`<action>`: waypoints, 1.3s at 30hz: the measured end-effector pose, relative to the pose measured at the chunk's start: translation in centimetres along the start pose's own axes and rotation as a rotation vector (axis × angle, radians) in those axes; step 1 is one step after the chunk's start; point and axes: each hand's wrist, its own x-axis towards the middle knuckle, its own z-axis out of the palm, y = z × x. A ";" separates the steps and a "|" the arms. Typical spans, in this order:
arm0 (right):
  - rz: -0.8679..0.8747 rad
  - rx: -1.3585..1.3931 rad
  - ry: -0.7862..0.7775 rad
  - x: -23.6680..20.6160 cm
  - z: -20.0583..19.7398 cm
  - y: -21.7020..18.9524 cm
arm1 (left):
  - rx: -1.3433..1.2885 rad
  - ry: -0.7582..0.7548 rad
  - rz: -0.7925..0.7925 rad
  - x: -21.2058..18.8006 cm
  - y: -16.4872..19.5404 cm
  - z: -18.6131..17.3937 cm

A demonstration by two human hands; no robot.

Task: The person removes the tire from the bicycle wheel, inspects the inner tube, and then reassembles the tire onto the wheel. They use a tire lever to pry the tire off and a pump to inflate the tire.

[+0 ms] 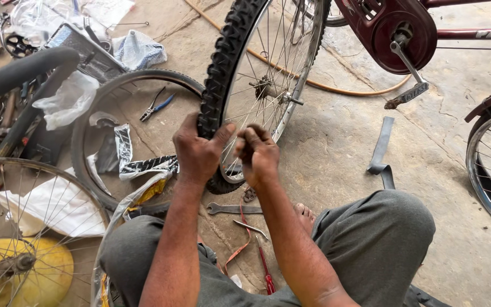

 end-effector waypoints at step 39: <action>-0.062 0.113 -0.467 1.4 -1.5 1.4 | -0.052 -0.024 0.128 -1.4 2.6 0.4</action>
